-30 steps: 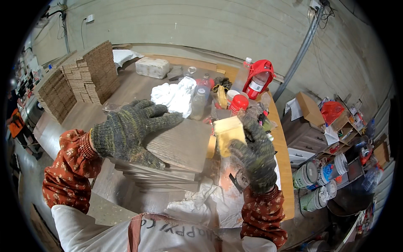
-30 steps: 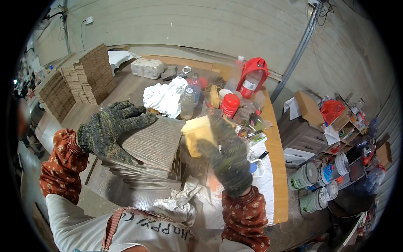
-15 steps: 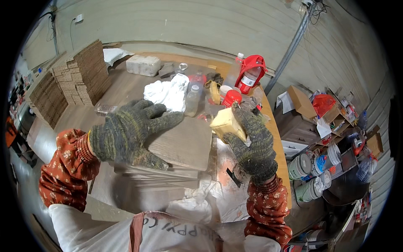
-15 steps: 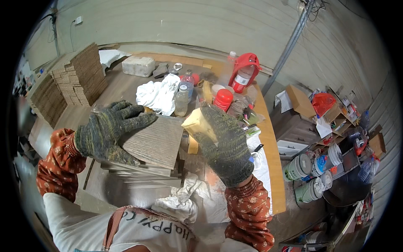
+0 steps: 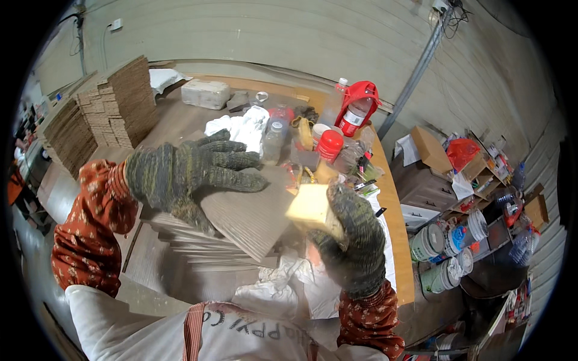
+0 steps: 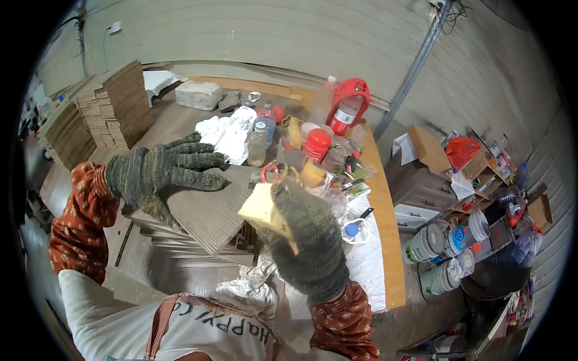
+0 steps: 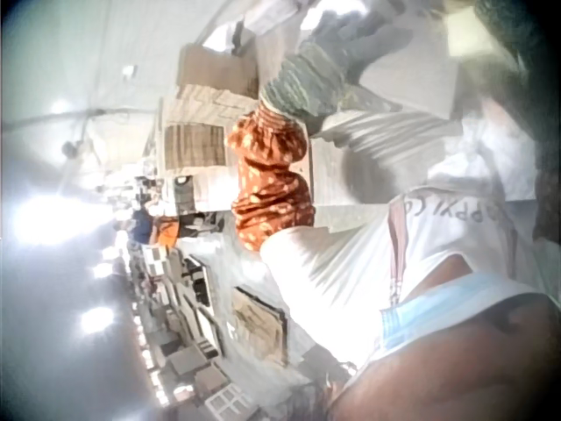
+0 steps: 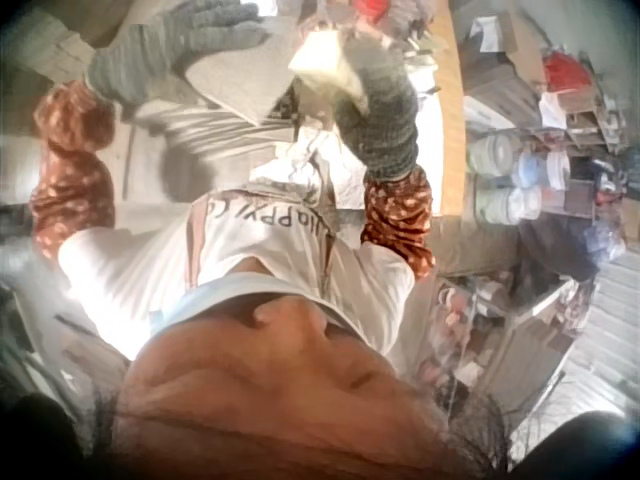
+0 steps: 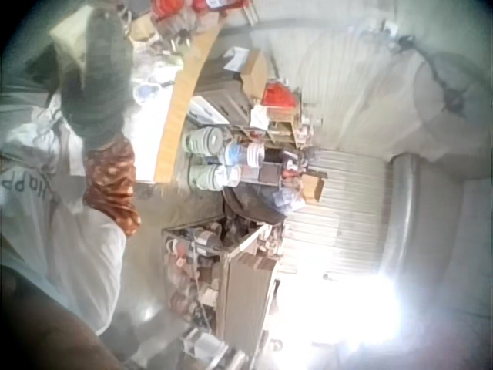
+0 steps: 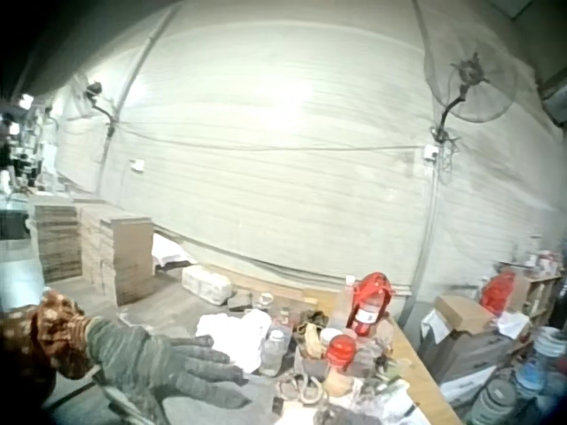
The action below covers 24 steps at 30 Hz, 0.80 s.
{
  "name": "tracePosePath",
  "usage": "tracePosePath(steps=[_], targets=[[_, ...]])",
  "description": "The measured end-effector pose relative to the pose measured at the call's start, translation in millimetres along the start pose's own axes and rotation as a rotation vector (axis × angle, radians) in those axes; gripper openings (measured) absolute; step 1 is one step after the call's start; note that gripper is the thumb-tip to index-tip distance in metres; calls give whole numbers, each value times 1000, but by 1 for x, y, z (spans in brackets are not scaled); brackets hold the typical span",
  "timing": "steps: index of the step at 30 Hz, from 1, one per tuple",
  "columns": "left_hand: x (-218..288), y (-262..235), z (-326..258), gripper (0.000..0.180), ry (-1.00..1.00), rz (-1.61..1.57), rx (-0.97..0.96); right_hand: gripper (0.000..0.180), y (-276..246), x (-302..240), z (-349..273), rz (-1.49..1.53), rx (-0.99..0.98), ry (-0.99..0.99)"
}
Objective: The person cleans wooden boards using a sponge and a cloth. They pick up a board from a stack, wipe the surfaces and edges, and place it back on the stack.
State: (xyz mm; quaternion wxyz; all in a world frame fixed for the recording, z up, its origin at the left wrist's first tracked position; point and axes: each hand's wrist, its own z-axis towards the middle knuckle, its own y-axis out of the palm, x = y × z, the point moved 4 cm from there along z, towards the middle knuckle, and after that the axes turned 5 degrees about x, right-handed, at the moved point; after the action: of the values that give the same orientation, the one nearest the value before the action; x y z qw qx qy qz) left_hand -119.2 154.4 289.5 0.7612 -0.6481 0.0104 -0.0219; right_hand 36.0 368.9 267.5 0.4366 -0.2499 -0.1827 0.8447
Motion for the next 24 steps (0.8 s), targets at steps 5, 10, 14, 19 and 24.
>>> tracePosePath(steps=[5,10,14,19,24], targets=[[8,-20,-5,82,-57,-199,-101,53,-5,40,-15,-88,119,106],[44,-10,-24,82,-167,17,228,58,-2,44,-17,160,138,284],[85,-11,22,89,-787,285,-197,62,8,47,-17,257,113,263],[92,-27,3,83,-453,147,-113,61,6,51,-24,385,132,330],[53,-39,-21,52,-516,-349,53,60,-1,64,-32,280,152,345]])
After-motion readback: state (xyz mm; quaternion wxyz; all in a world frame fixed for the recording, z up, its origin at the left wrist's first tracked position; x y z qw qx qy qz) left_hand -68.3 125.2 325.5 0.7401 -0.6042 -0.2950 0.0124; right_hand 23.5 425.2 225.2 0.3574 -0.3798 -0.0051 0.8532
